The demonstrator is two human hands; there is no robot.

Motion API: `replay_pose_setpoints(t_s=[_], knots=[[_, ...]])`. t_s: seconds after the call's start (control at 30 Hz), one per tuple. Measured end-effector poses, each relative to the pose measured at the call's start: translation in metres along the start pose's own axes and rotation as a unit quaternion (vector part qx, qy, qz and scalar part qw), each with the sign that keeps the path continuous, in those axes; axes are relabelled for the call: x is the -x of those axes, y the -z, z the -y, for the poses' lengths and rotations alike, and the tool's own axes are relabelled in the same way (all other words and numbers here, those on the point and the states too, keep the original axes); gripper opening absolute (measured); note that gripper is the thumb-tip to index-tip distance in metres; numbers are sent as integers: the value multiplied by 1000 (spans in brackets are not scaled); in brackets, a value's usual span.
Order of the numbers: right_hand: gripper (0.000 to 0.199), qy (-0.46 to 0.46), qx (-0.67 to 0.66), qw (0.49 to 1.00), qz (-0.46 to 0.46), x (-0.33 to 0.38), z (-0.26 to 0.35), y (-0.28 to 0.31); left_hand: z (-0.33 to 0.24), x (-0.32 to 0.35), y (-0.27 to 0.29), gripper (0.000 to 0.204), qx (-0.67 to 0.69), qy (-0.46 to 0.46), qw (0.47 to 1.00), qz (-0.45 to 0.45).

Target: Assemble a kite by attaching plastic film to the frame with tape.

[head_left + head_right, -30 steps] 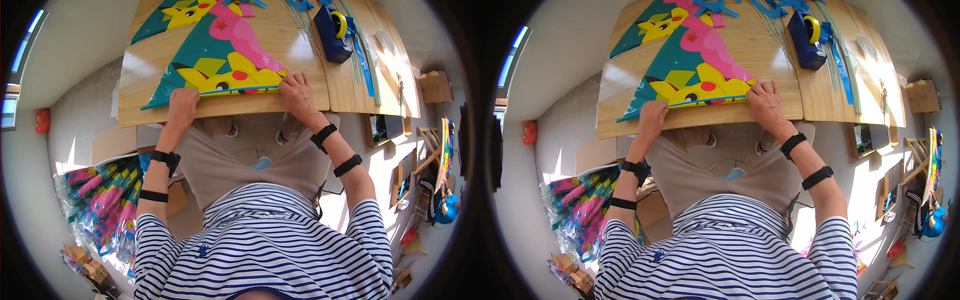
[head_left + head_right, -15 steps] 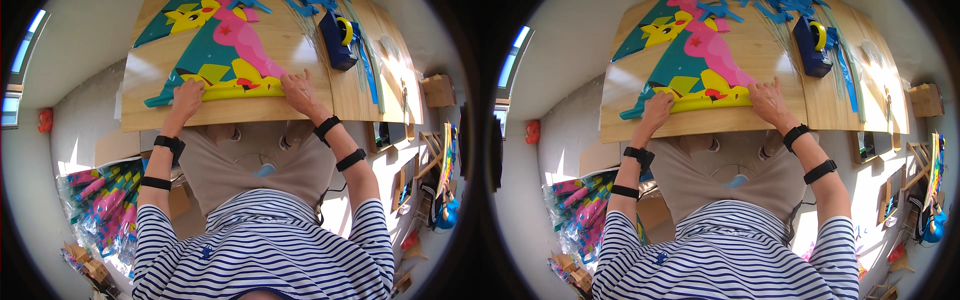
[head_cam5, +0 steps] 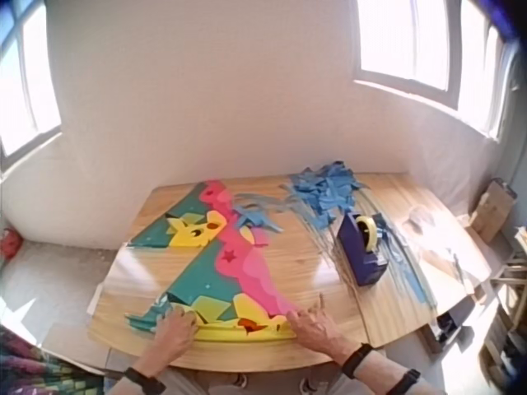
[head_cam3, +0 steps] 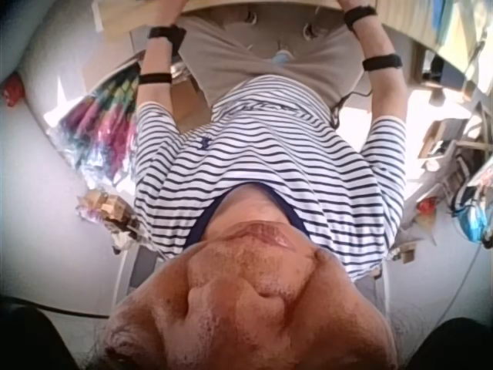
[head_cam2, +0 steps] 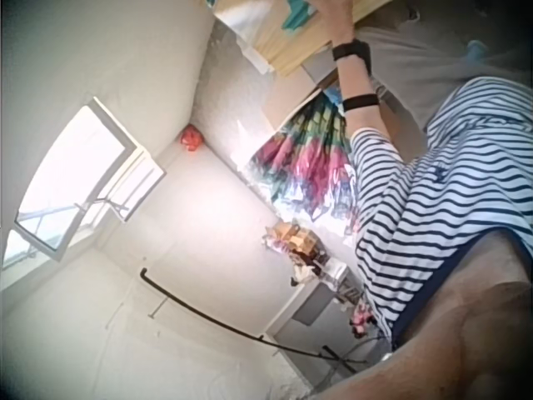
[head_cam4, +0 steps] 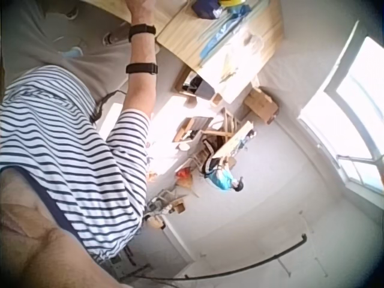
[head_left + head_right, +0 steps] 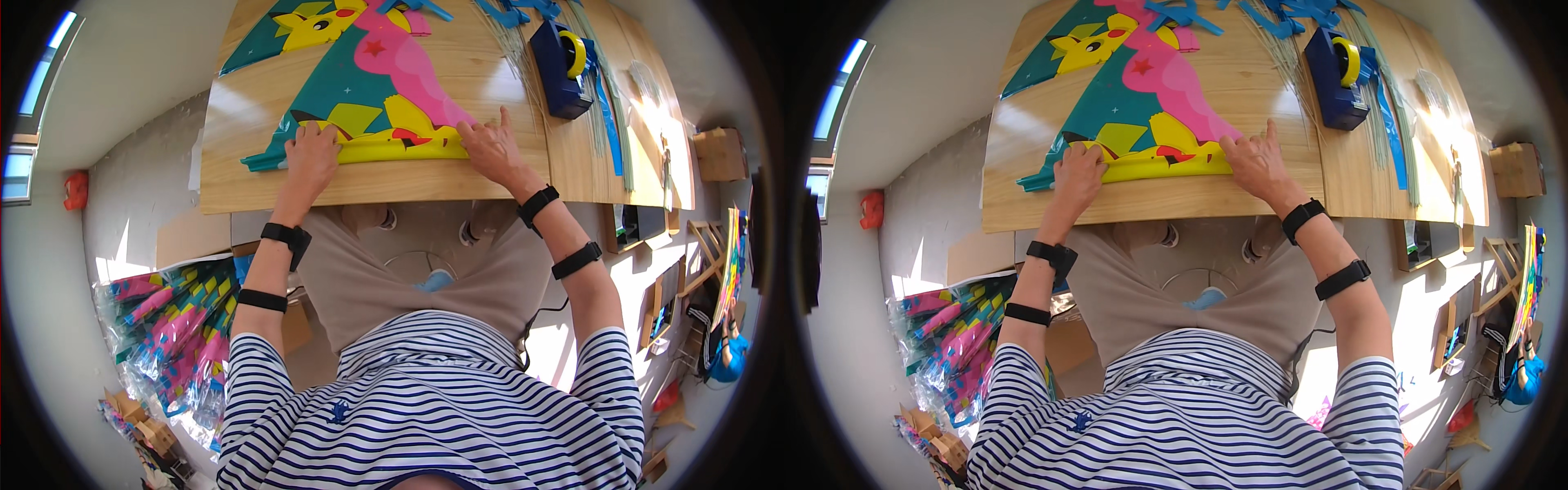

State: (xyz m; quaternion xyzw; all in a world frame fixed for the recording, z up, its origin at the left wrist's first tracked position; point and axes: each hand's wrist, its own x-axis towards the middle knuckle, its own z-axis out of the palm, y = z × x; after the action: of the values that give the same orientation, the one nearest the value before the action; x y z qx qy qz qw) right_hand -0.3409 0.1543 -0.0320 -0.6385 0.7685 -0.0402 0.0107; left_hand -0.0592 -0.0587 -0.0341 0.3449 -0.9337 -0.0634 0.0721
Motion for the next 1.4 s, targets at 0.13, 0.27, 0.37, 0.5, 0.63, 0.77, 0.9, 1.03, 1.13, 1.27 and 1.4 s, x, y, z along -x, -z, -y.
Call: replay_pose_setpoints(t_s=[0.13, 0.27, 0.37, 0.5, 0.63, 0.77, 0.9, 1.03, 1.13, 1.27, 1.4], knots=[[24, 6, 4, 1000, -1, -2, -3, -3, -4, 3, -1, 16, 0, -1, 998, -55], [23, 12, -4, 1000, -6, -3, -4, -3, -5, 5, -4, 19, 18, -8, 997, -76], [23, 10, -15, 1000, 1, -2, -4, 1, -3, 3, -3, 24, 20, -2, 999, -35], [23, 5, -14, 1000, 15, -2, -4, 2, 0, 0, -2, 21, 12, 8, 1000, -10], [24, 0, -26, 999, 38, -2, -4, 7, -5, 3, -5, 18, -13, 11, 998, -53], [24, -1, -34, 998, 46, -3, -5, 7, -19, 15, -6, 27, 55, -102, 988, -105], [23, 0, -35, 998, 55, -4, -8, 5, -61, 34, -8, 50, 55, -155, 985, -57], [21, 2, -41, 998, 43, -3, -11, 0, -68, 44, -16, 68, 47, -148, 988, -7], [19, -43, -72, 994, 66, -7, -17, 2, -66, 45, -20, 70, 63, -143, 988, -1], [24, -90, -181, 979, 37, -8, -46, 9, -64, 44, -22, 70, 69, -143, 987, 3], [26, -118, -288, 949, 52, 4, -75, 18, -66, 44, -23, 69, 70, -140, 988, 7]])
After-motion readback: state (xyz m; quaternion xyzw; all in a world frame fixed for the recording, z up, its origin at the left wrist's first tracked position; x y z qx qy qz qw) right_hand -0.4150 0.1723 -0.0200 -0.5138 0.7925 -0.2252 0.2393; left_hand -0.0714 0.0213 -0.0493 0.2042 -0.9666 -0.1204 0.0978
